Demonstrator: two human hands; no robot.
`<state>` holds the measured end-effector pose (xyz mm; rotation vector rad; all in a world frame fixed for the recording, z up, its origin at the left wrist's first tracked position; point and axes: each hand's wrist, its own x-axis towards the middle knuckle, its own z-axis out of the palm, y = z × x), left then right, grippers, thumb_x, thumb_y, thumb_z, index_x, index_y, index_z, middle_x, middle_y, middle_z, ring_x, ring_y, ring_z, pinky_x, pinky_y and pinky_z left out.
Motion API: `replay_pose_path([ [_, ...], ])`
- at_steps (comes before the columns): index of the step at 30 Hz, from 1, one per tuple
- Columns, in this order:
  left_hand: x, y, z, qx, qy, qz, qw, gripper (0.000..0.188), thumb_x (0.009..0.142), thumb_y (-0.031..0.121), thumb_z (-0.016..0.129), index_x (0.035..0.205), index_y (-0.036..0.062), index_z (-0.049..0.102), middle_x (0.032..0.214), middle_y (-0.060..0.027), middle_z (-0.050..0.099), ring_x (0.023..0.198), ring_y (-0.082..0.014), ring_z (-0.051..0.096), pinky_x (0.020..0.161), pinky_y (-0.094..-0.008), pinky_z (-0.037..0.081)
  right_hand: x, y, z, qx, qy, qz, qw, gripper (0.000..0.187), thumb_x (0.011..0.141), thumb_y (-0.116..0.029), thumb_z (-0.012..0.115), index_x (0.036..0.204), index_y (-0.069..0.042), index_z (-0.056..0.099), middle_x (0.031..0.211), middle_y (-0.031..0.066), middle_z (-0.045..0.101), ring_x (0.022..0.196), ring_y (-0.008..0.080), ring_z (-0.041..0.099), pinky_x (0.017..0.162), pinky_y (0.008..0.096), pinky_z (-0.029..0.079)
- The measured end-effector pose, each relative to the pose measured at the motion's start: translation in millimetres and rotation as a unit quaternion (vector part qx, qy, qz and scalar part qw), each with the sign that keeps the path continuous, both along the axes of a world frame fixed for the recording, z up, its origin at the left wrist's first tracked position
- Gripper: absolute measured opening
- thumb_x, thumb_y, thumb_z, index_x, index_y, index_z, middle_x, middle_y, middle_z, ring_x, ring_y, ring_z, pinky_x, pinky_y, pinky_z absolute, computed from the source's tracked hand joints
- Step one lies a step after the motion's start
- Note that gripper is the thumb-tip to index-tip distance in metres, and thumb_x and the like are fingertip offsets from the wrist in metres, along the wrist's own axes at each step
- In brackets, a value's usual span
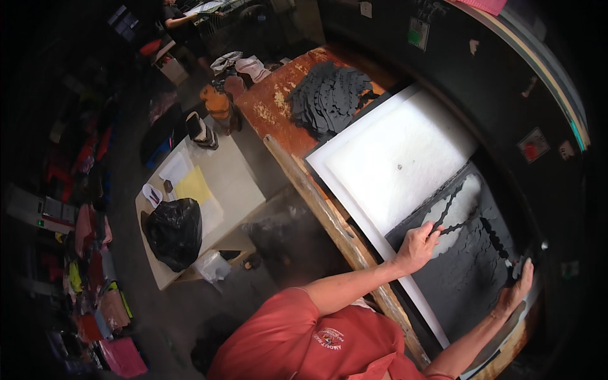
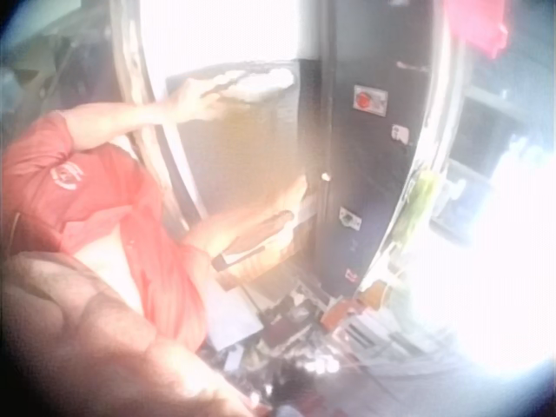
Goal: The person separates small black rubber pieces from a larger rubber sheet by hand, then places the separated pieces into a black plastic bag. The person also handles a large rubber sheet and a metal scraper on the workbench.
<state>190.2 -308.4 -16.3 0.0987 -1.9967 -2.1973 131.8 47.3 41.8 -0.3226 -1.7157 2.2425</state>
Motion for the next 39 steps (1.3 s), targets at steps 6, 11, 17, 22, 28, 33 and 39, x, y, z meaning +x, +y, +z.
replay_pose_path([
  [6, -2.0, -4.0, -0.6, -0.03, -0.012, 0.024, 0.999, 0.021, 0.109, 0.009, 0.057, 0.12, -0.0069, 0.062, 0.108, -0.0202, 0.077, 0.09, -0.0258, 0.079, 0.076, -0.0353, 0.061, 41.3, 101.9, 36.3, 0.043, 0.028, -0.268, 0.962, 0.037, 0.107, -0.03, 0.067, 0.127, 0.001, 0.068, 0.12, 0.0113, 0.07, 0.11, 0.0213, 0.066, 0.098, 0.0361, 0.054],
  [11, -1.7, -11.3, 6.5, -0.139, 0.029, 0.052, 0.989, 0.028, 0.106, 0.014, 0.058, 0.131, 0.0016, 0.063, 0.118, -0.0196, 0.072, 0.114, -0.0279, 0.069, 0.1, -0.0399, 0.052, 74.4, 16.6, 46.3, 0.455, -0.114, -0.237, 0.85, 0.039, 0.102, -0.018, 0.066, 0.14, -0.006, 0.066, 0.125, 0.0178, 0.071, 0.118, 0.0319, 0.067, 0.1, 0.0392, 0.054],
  [17, 43.1, -35.2, 27.3, -0.268, 0.14, -0.059, 0.951, 0.059, 0.1, -0.001, 0.064, 0.155, -0.0081, 0.045, 0.159, -0.0264, 0.048, 0.15, -0.0353, 0.046, 0.123, -0.0443, 0.038, 72.0, -135.1, -23.5, 0.654, 0.048, 0.041, 0.754, 0.024, 0.094, -0.003, 0.066, 0.118, 0.002, 0.067, 0.1, 0.0207, 0.071, 0.091, 0.0393, 0.07, 0.081, 0.0451, 0.057],
  [22, 61.7, -13.0, 32.9, -0.397, 0.156, -0.146, 0.893, 0.051, 0.096, 0.007, 0.072, 0.141, -0.0119, 0.058, 0.15, -0.0314, 0.055, 0.141, -0.0444, 0.053, 0.116, -0.0486, 0.044, 65.8, -151.9, -37.3, 0.646, 0.08, 0.018, 0.759, 0.029, 0.089, 0.002, 0.067, 0.117, 0.004, 0.067, 0.097, 0.0187, 0.068, 0.092, 0.0366, 0.068, 0.083, 0.0438, 0.056],
  [28, 10.1, -28.7, 47.3, -0.225, -0.075, -0.174, 0.956, 0.058, 0.097, 0.017, 0.074, 0.141, -0.0151, 0.055, 0.14, -0.0272, 0.061, 0.109, -0.0341, 0.066, 0.093, -0.0447, 0.056, 63.3, -149.4, -19.8, 0.607, 0.035, 0.005, 0.794, 0.018, 0.093, -0.001, 0.065, 0.11, 0.002, 0.07, 0.094, 0.0153, 0.069, 0.083, 0.0367, 0.07, 0.075, 0.0436, 0.057],
  [33, -13.4, -30.3, 60.0, -0.22, -0.151, -0.236, 0.935, 0.061, 0.1, 0.027, 0.07, 0.141, -0.0157, 0.057, 0.107, -0.0206, 0.076, 0.098, -0.0239, 0.072, 0.093, -0.0361, 0.056, 73.7, -159.9, -19.4, 0.625, 0.047, 0.051, 0.778, 0.011, 0.092, -0.003, 0.066, 0.101, 0.0, 0.07, 0.092, 0.0186, 0.071, 0.082, 0.0384, 0.071, 0.073, 0.0459, 0.058],
  [39, -32.4, -24.5, 54.7, -0.087, -0.234, -0.295, 0.922, 0.057, 0.103, 0.024, 0.067, 0.146, -0.0116, 0.056, 0.128, -0.0167, 0.072, 0.11, -0.0187, 0.068, 0.099, -0.0323, 0.053, 81.3, -174.8, -25.6, 0.634, 0.055, 0.061, 0.769, 0.009, 0.09, -0.002, 0.067, 0.098, 0.0, 0.065, 0.086, 0.0171, 0.065, 0.077, 0.0376, 0.068, 0.069, 0.0459, 0.056],
])
